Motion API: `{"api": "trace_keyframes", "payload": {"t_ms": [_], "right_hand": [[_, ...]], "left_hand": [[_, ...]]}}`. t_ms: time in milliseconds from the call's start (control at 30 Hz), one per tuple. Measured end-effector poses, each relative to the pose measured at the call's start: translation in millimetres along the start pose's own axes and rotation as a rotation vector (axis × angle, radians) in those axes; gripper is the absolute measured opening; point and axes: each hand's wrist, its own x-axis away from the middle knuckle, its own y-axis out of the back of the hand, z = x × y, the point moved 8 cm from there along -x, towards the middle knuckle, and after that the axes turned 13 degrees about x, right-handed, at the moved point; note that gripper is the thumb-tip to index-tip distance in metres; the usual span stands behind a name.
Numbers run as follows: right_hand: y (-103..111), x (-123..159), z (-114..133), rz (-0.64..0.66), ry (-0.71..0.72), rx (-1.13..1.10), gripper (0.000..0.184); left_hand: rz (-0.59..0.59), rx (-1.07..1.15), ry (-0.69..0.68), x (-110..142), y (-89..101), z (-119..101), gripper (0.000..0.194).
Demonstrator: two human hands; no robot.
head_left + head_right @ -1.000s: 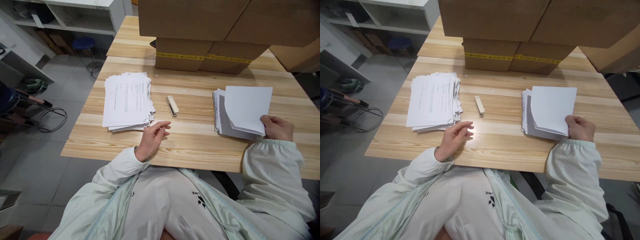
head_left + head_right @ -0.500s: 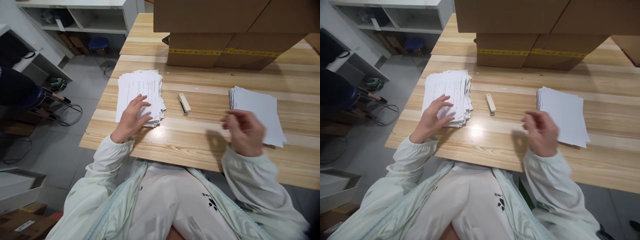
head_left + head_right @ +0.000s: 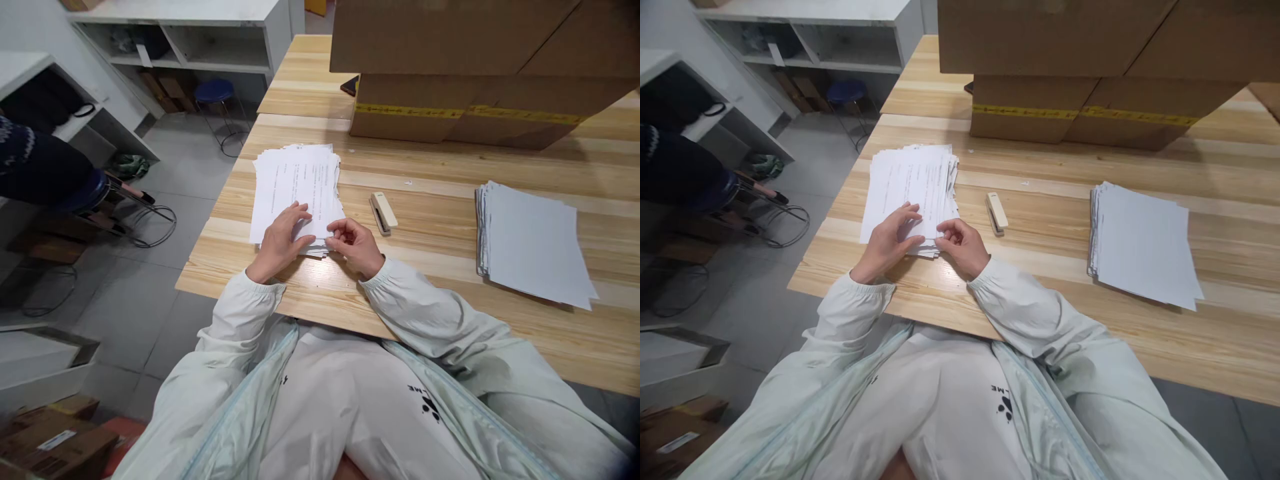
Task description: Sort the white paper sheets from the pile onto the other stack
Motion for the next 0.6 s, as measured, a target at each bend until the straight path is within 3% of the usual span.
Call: {"api": "trace_keyframes", "payload": {"t_ms": [600], "right_hand": [[2.5, -1.5, -9.0, -0.021, -0.032, 0.01, 0.03]], "left_hand": [[-0.023, -0.045, -0.076, 1.9, -2.1, 0.6, 0.038]]}}
